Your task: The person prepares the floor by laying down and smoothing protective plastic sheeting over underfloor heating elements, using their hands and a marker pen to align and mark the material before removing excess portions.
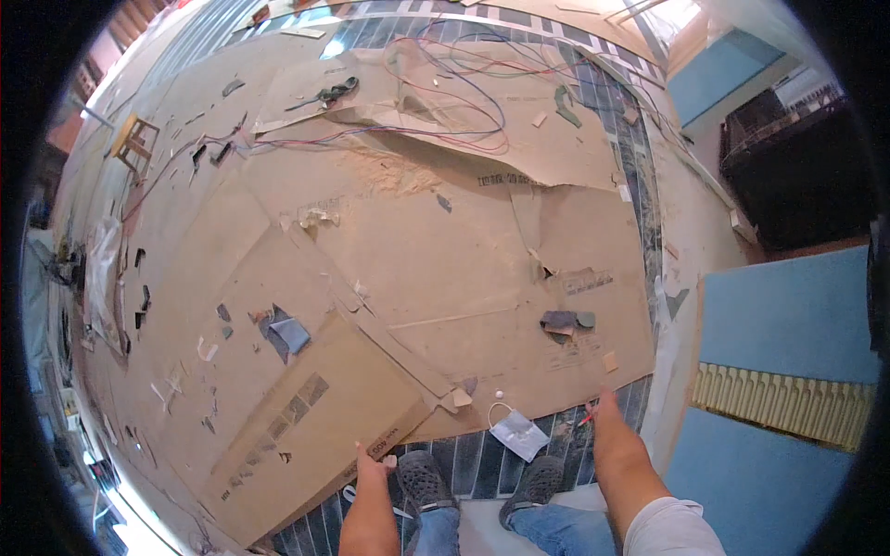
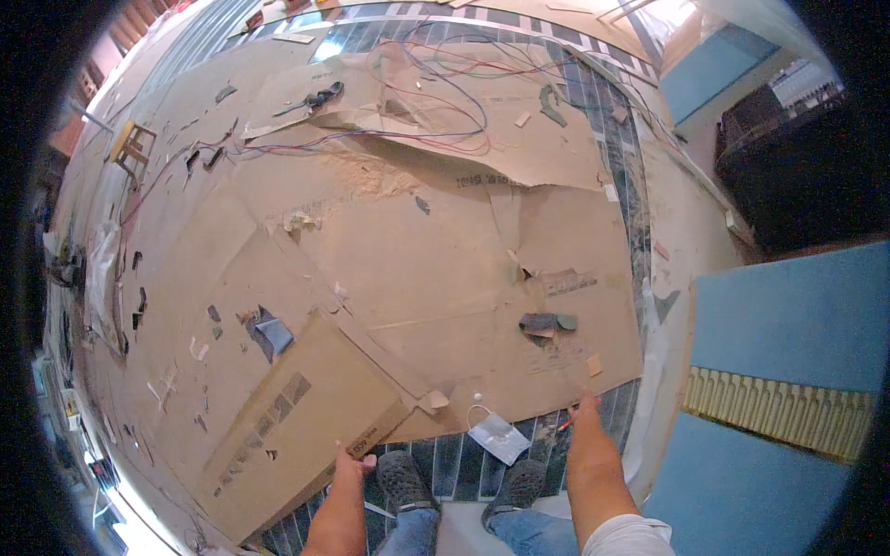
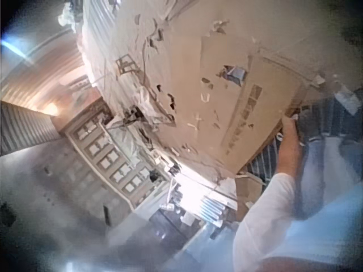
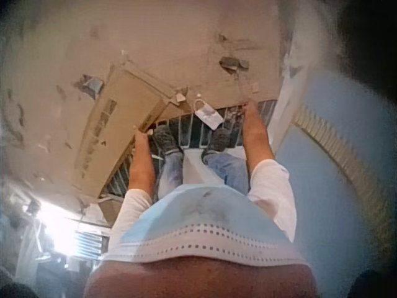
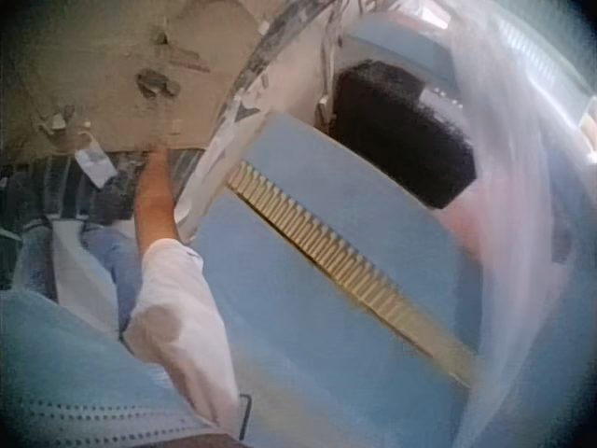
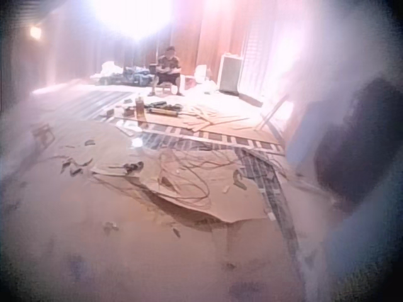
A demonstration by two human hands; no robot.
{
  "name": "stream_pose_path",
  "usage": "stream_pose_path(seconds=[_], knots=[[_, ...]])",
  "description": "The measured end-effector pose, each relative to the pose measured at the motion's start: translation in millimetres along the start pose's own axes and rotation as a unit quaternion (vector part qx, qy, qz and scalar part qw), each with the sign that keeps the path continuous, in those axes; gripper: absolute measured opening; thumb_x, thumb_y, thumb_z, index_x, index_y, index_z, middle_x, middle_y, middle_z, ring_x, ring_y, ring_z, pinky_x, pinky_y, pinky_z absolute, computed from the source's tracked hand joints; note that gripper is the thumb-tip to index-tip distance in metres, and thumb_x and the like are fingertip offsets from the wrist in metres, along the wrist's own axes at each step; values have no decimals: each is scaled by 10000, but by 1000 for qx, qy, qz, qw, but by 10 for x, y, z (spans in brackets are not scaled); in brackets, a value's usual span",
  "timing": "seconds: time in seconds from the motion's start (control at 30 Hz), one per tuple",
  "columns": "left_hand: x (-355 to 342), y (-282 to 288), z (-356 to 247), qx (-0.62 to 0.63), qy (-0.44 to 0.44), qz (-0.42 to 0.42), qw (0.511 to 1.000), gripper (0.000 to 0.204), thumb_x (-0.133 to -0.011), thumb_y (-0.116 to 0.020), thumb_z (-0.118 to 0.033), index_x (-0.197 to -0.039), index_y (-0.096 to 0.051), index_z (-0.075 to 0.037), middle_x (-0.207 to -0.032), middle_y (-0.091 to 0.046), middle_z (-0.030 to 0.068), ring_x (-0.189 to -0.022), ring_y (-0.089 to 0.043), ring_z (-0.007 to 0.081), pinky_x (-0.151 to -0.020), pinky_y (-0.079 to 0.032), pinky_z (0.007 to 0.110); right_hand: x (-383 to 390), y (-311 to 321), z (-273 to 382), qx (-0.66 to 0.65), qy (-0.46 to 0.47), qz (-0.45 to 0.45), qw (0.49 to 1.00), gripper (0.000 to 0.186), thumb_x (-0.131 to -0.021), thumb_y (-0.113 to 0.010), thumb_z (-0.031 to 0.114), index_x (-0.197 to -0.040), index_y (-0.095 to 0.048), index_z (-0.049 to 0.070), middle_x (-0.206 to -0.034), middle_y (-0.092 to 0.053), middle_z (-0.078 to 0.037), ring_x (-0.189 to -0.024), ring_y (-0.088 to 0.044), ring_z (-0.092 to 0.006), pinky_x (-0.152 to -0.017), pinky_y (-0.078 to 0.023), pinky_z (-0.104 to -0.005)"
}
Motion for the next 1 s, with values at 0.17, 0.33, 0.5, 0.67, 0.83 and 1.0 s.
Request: stream_pose_path(seconds=[0.17, 0.33, 0.5, 0.67, 0.83, 1.0], knots=[[265, -99, -115, 179, -55, 83, 979, 402, -786, -682, -416, -1064, -554, -155, -1013, -575, 22, -897, -521, 208, -769, -454, 390, 379, -476, 95, -54, -19, 109, 992, 249, -829, -612, 259, -1031, -563, 122, -911, -600, -35, -647, -533, -155, -429, -357, -261], [676, 198, -594, 219, -173, 190, 941, 142, -863, -627, -203, -934, -600, -83, -847, -611, 11, -758, -546, 162, -723, -477, 316, 1522, -1266, -119, 184, -36, 184, 965, 96, -814, -634, 187, -831, -559, 130, -638, -509, 20, -444, -368, -82, -356, -253, -235], [1390, 718, -818, 215, -161, 240, 933, 144, -869, -618, -197, -937, -596, -72, -867, -615, 27, -771, -549, 164, -738, -476, 310, 3143, -2308, -300, 365, 379, 288, 800, 442, -711, -676, 80, -1112, -524, -29, -995, -625, -109, -924, -585, -244, -824, -457, -339], [2494, 1068, -998, 200, -147, 312, 917, 215, -869, -614, -201, -1023, -590, -52, -972, -620, 69, -899, -573, 200, -808, -488, 353, 4403, -2998, -798, 77, -24, 268, 960, 147, -799, -658, 160, -823, -520, 116, -630, -431, 30, -461, -378, -96, -367, -275, -231], [3312, 1354, -1516, 193, -164, 416, 874, 255, -873, -593, -159, -1092, -579, -29, -1029, -631, 69, -925, -588, 209, -857, -480, 361, 5737, -3993, -633, -17, -160, 354, 921, 149, -845, -606, 196, -767, -506, 117, -631, -466, 8, -459, -370, -89, -363, -270, -236], [3922, 975, -1453, 176, -159, 383, 893, 275, -882, -581, -181, -1112, -567, -31, -1056, -627, 81, -965, -579, 204, -888, -460, 364, 6034, -4656, -661, 173, -103, 438, 876, 224, -862, -569, 236, -890, -583, 14, -771, -612, -78, -634, -571, -184, -475, -444, -301]])
Point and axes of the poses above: each hand's wrist, its own x-axis away from the middle knuckle, its own y-axis out of the back of the hand, z = x × y, the point moved 6 cm from there along -x, towards the middle knuckle
